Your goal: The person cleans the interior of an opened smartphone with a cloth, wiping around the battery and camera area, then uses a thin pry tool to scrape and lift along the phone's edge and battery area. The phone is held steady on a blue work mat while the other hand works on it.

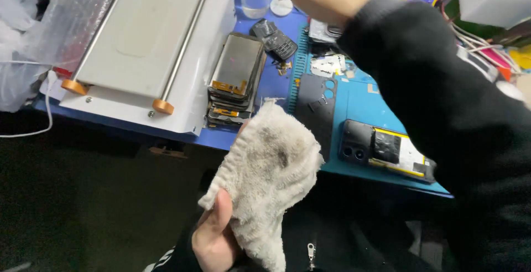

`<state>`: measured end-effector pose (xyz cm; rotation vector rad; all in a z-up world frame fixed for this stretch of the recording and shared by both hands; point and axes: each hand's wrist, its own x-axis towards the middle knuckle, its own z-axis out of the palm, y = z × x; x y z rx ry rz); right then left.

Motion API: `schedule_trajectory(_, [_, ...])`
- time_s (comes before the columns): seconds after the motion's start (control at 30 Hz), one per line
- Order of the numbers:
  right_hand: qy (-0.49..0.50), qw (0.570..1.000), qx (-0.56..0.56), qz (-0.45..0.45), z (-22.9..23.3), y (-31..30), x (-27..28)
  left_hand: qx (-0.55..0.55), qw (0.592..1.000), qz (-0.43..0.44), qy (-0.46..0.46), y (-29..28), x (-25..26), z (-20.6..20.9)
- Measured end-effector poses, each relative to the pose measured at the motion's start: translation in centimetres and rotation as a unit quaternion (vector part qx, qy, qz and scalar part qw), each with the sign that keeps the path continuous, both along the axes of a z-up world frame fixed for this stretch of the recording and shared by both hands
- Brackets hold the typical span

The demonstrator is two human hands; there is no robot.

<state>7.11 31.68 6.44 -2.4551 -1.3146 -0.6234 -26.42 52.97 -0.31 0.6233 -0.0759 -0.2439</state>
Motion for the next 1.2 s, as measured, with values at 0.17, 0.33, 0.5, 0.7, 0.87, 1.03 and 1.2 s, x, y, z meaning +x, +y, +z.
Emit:
schedule_trajectory(0.17, [0.543,0.785,0.289,0.074,4.8,-4.7,-22.4,-0.062,0.988,-0.027,-0.138,-5.1,0.8,2.0])
schedule_trajectory(0.33, [0.524,0.753,0.381,-0.117,-1.2,-10.6,-30.9,-0.059,0.975,-0.138,-0.164,-8.9,-0.1,1.9])
schedule_trajectory(0.5, [0.452,0.739,0.394,-0.306,-3.8,-18.0,-36.8,0.067,0.949,-0.241,-0.192,-11.5,0.4,1.2])
schedule_trajectory(0.7, [0.409,0.862,0.272,-0.127,-3.1,-21.7,-38.1,0.258,0.828,-0.341,-0.363,-16.0,4.4,2.5])
schedule_trajectory(0.87, [0.513,0.726,0.348,-0.298,-10.0,-25.4,-39.6,0.195,0.896,-0.369,-0.151,-20.5,4.7,-0.5])
schedule_trajectory(1.03, [0.596,0.529,0.589,-0.134,-8.2,-21.7,-36.5,0.140,0.949,-0.273,-0.071,-21.5,5.9,-0.9])
schedule_trajectory(1.2, [0.583,0.588,0.556,-0.071,-8.8,-21.1,-36.8,0.136,0.958,-0.240,-0.083,-21.0,6.1,-0.8])
